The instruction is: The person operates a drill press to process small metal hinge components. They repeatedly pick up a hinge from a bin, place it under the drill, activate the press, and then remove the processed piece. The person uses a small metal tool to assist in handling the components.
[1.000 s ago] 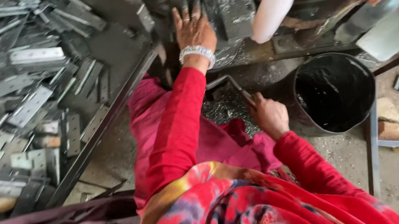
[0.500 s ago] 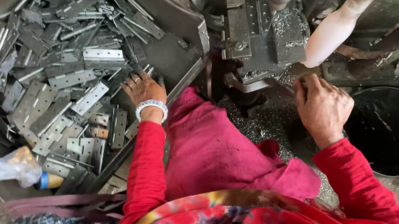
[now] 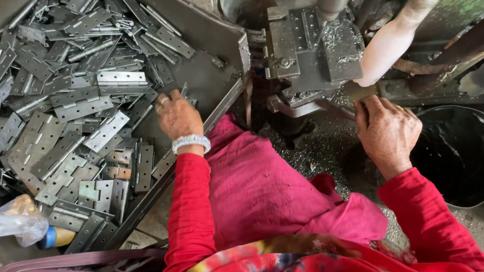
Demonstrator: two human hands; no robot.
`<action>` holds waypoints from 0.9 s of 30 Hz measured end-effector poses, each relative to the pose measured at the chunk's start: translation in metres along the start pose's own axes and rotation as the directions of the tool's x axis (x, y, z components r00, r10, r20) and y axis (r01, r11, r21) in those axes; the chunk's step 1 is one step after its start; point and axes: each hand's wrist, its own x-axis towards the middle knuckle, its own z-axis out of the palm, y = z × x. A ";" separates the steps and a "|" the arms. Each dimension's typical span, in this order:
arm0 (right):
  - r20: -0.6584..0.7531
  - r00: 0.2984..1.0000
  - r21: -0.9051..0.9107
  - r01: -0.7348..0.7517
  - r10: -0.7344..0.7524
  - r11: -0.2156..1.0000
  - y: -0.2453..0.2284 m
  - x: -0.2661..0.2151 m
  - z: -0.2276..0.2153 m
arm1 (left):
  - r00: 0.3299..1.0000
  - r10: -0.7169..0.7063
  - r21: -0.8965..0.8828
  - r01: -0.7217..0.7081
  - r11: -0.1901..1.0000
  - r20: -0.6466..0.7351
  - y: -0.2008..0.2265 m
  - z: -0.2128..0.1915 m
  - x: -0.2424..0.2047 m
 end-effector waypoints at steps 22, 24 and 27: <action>-0.014 1.000 0.037 0.006 -0.006 0.999 0.005 -0.018 -0.004 | 0.905 0.351 -0.525 -0.426 0.737 -0.242 0.117 -0.118 -0.020; -0.014 1.000 0.036 0.008 -0.007 0.999 0.005 -0.016 -0.004 | 0.884 0.463 -0.542 -0.356 0.761 0.070 0.167 -0.116 -0.046; 0.021 1.000 0.036 0.002 -0.003 0.999 0.003 -0.013 -0.007 | 0.785 0.590 -0.336 -0.616 0.712 -0.189 0.220 -0.095 -0.084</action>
